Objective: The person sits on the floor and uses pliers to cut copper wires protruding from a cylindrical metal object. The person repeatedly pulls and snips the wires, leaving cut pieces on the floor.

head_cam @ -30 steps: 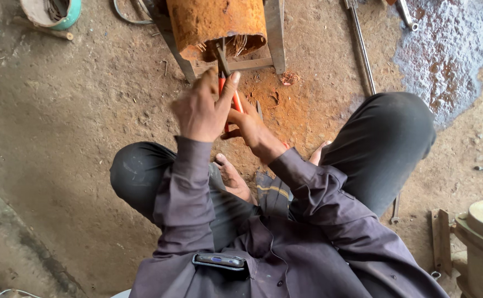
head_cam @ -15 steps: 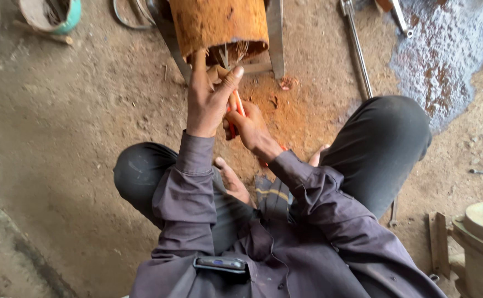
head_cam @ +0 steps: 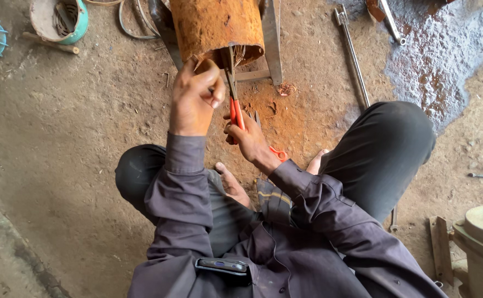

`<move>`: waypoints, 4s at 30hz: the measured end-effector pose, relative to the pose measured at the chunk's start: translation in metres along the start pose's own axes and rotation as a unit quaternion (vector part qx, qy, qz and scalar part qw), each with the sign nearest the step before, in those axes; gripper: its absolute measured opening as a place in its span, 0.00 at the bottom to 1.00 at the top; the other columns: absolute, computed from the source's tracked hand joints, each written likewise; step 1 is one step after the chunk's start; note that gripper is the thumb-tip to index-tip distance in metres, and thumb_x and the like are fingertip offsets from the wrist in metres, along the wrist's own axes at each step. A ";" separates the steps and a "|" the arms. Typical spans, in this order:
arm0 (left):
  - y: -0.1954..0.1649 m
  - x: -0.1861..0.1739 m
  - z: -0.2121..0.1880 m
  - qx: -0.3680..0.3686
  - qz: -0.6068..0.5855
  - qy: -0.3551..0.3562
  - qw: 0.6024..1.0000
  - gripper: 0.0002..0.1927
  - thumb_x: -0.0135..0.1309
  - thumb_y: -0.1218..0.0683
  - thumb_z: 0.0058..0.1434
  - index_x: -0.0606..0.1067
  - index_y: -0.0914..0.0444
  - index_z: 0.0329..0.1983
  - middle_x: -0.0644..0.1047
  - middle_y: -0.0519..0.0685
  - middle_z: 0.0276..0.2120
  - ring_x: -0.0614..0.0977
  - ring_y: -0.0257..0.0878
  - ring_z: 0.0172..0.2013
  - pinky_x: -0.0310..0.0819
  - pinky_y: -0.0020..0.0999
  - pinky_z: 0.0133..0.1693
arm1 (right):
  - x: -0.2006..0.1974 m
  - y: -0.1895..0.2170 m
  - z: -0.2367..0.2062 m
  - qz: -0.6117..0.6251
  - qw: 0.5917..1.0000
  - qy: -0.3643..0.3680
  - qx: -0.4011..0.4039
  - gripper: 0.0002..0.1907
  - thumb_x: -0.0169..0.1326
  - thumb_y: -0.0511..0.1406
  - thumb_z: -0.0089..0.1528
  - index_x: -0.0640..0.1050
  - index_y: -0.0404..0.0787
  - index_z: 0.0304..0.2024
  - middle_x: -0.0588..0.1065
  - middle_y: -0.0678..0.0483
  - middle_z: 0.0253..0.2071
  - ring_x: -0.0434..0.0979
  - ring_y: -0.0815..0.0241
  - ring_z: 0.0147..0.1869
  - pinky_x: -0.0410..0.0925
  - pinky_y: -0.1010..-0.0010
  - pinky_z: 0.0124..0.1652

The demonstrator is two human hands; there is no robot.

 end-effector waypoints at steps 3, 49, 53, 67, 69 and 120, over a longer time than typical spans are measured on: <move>-0.001 0.006 -0.002 -0.001 -0.129 -0.003 0.992 0.18 0.59 0.52 0.65 0.70 0.63 0.53 0.70 0.40 0.31 0.74 0.32 0.29 0.67 0.26 0.26 | -0.001 -0.001 -0.003 0.003 1.000 -0.002 0.004 0.21 0.51 0.35 0.61 0.72 0.35 0.56 0.74 0.54 0.33 0.76 0.64 0.33 0.71 0.72 0.35; 0.032 -0.001 0.002 0.009 0.229 -0.139 0.963 0.28 0.54 0.50 0.74 0.63 0.70 0.70 0.82 0.53 0.43 0.80 0.33 0.27 0.78 0.25 0.28 | -0.005 0.014 0.013 -0.055 0.995 -0.024 -0.078 0.23 0.52 0.38 0.56 0.74 0.31 0.51 0.75 0.49 0.33 0.75 0.61 0.36 0.70 0.69 0.37; 0.036 -0.003 0.010 0.028 0.222 -0.122 0.967 0.20 0.56 0.52 0.74 0.64 0.68 0.56 0.81 0.55 0.37 0.79 0.35 0.25 0.76 0.28 0.26 | -0.006 0.013 0.012 -0.038 0.992 -0.037 -0.115 0.26 0.52 0.38 0.56 0.69 0.34 0.56 0.73 0.50 0.36 0.75 0.61 0.38 0.71 0.68 0.39; 0.055 -0.012 0.006 0.086 0.331 -0.175 0.923 0.49 0.62 0.46 0.73 0.43 0.68 0.81 0.55 0.67 0.73 0.75 0.38 0.57 0.91 0.34 0.36 | 0.003 0.018 -0.009 0.091 0.978 -0.003 -0.187 0.24 0.49 0.36 0.61 0.70 0.32 0.58 0.72 0.51 0.47 0.71 0.61 0.51 0.67 0.69 0.52; 0.061 -0.020 0.006 0.015 0.291 -0.201 0.935 0.49 0.60 0.46 0.65 0.44 0.68 0.76 0.61 0.62 0.64 0.79 0.37 0.36 0.84 0.32 0.25 | 0.003 0.009 -0.014 0.062 0.984 -0.034 -0.162 0.19 0.50 0.35 0.64 0.71 0.30 0.56 0.72 0.50 0.44 0.70 0.60 0.49 0.67 0.68 0.49; 0.060 0.001 0.000 0.009 0.117 -0.199 0.973 0.40 0.53 0.52 0.66 0.52 0.61 0.79 0.78 0.47 0.39 0.73 0.29 0.23 0.66 0.24 0.21 | -0.002 0.023 -0.067 -0.100 0.989 -0.051 -0.100 0.21 0.52 0.34 0.58 0.72 0.35 0.54 0.75 0.50 0.40 0.73 0.60 0.43 0.69 0.68 0.46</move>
Point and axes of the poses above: each hand's wrist, its own z-axis towards the middle knuckle, its own x-axis out of the palm, y = z × x, the point moved 6 cm from there along z, towards the middle knuckle
